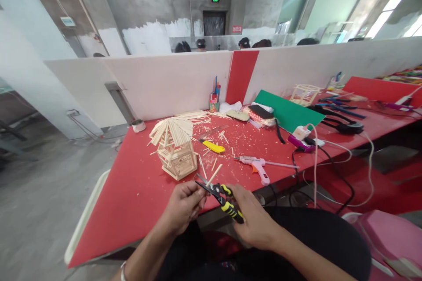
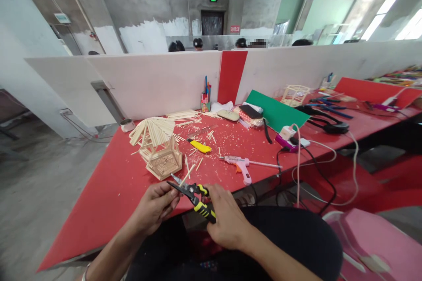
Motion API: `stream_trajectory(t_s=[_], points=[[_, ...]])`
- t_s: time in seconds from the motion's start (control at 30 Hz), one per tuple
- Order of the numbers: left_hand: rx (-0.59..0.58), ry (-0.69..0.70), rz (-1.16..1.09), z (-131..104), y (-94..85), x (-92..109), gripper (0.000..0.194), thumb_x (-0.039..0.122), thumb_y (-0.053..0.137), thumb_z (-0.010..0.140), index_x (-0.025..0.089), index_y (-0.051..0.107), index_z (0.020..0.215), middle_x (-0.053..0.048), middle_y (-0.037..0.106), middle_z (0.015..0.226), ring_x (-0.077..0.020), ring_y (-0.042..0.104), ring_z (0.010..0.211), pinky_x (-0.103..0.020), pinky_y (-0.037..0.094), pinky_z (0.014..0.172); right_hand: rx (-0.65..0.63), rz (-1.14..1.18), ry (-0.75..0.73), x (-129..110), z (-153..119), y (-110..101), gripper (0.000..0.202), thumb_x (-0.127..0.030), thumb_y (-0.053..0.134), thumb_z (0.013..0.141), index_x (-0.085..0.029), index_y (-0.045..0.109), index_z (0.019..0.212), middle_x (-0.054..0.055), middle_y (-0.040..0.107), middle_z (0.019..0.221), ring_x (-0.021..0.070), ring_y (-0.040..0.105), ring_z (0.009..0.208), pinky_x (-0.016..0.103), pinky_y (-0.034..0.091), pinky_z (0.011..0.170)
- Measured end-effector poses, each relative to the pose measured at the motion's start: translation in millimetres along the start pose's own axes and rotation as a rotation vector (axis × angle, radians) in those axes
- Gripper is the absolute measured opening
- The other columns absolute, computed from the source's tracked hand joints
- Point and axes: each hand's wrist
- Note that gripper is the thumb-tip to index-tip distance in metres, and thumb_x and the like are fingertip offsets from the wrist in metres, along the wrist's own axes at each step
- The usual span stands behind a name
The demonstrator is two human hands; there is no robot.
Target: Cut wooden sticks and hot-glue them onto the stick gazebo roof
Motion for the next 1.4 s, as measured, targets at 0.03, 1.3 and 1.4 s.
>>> stream_trajectory(t_s=[0.03, 1.3, 1.4], points=[[-0.034, -0.038, -0.041, 0, -1.1, 1, 0.029, 0.039, 0.074, 0.064, 0.013, 0.061, 0.067, 0.005, 0.049, 0.044, 0.0009, 0.021, 0.028, -0.015, 0.013, 0.029, -0.002, -0.006, -0.017, 2, 0, 0, 0.076, -0.012, 0.047, 0.058, -0.018, 0.035, 0.132, 0.013, 0.048, 0.127, 0.0290, 0.044, 0.119, 0.046, 0.032, 0.101], [0.159, 0.281, 0.243, 37, -22.3, -30, 0.027, 0.041, 0.068, 0.069, 0.014, 0.067, 0.067, 0.001, 0.058, 0.050, -0.0083, 0.045, 0.039, -0.020, 0.036, 0.041, -0.426, 1.505, 0.469, 1, -10, 1, 0.060, -0.004, 0.047, 0.040, -0.017, 0.060, 0.097, -0.002, 0.052, 0.072, 0.0095, 0.048, 0.060, 0.027, 0.038, 0.060], [0.312, 0.359, 0.300, 53, -20.2, -37, 0.014, 0.028, 0.068, 0.069, 0.016, 0.072, 0.074, -0.005, 0.068, 0.066, -0.0176, 0.062, 0.062, -0.027, 0.049, 0.060, -0.505, 1.548, 0.409, 3, -3, -1, 0.063, -0.002, 0.047, 0.040, -0.017, 0.061, 0.099, -0.002, 0.052, 0.072, 0.0094, 0.049, 0.060, 0.028, 0.040, 0.063]])
Point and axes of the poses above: each hand's wrist, its own z-axis towards the middle knuckle, its own y-axis out of the palm, x = y × z
